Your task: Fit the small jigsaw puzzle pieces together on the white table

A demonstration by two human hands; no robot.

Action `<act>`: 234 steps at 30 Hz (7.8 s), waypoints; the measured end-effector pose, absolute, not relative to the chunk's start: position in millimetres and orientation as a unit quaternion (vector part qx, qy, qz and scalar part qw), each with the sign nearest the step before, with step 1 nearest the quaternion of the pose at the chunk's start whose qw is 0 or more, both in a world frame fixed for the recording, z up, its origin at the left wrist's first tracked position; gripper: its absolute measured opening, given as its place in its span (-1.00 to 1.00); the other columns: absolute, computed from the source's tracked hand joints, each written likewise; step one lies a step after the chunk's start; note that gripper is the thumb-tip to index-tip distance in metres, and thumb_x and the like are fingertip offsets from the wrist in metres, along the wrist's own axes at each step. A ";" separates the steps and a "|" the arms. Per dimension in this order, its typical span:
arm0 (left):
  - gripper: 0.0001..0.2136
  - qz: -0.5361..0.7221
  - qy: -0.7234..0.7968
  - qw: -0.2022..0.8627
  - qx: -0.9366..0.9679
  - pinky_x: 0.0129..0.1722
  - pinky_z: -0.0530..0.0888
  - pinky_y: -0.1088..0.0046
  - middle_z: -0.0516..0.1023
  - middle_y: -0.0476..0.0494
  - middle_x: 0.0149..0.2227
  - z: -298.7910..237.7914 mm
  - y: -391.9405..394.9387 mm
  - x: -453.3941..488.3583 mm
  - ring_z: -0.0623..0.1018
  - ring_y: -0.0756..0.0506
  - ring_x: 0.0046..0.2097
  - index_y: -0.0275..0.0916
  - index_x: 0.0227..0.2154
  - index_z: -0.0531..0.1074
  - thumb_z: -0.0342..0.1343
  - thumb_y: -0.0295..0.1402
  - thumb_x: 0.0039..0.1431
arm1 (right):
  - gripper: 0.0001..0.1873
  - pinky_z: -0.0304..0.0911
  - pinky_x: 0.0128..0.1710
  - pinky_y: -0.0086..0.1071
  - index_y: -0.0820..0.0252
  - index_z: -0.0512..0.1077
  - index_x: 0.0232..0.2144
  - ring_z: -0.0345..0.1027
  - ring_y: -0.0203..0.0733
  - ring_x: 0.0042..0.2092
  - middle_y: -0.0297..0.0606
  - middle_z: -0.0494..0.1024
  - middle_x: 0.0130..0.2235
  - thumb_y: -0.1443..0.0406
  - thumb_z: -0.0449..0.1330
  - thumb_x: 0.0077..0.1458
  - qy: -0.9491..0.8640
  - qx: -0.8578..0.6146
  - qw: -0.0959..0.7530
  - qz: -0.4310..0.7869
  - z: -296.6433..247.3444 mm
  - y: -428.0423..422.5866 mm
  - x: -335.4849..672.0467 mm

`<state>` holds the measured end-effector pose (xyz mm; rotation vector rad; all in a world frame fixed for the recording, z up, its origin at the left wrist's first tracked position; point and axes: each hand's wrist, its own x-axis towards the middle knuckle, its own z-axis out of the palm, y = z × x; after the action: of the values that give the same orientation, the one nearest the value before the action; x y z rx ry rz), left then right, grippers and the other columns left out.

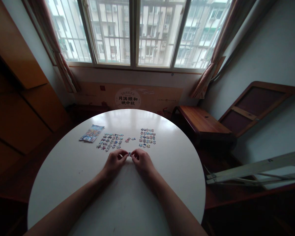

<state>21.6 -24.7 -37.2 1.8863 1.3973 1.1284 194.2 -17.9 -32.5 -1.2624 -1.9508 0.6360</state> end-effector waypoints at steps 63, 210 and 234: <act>-0.83 0.406 0.511 0.254 0.714 -0.36 0.42 0.49 0.57 -0.08 -0.39 -33.8 -25.5 21.9 0.50 -0.03 -0.37 -0.26 -0.38 0.50 0.07 -0.29 0.13 | -0.93 0.11 -0.40 -0.49 0.19 0.46 -0.37 0.28 -0.32 -0.44 -0.34 0.47 -0.47 0.36 0.16 0.06 -0.753 -0.505 0.332 0.262 -25.3 -20.9 193.8; -0.76 0.429 0.492 0.284 0.703 -0.48 0.41 0.53 0.55 -0.07 -0.45 -38.5 -24.2 22.2 0.49 0.00 -0.46 -0.28 -0.27 0.48 0.14 -0.21 0.10 | -0.90 0.16 -0.37 -0.48 0.19 0.47 -0.35 0.31 -0.31 -0.42 -0.33 0.48 -0.45 0.37 0.14 0.08 -0.746 -0.485 0.364 0.275 -30.8 -17.9 194.4; -0.85 0.409 0.454 0.094 0.786 -0.27 0.47 0.42 0.49 -0.08 -0.26 -30.0 -30.3 19.4 0.51 -0.02 -0.30 -0.18 -0.21 0.43 0.12 -0.37 0.13 | -0.89 0.15 -0.39 -0.47 0.20 0.41 -0.37 0.31 -0.29 -0.42 -0.29 0.49 -0.44 0.32 0.09 0.12 -0.744 -0.469 0.395 0.265 -34.0 -15.7 194.0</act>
<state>19.4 -30.3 -30.0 2.3315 1.3482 1.2128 194.0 -15.7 -34.0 -1.1898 -1.8860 0.6727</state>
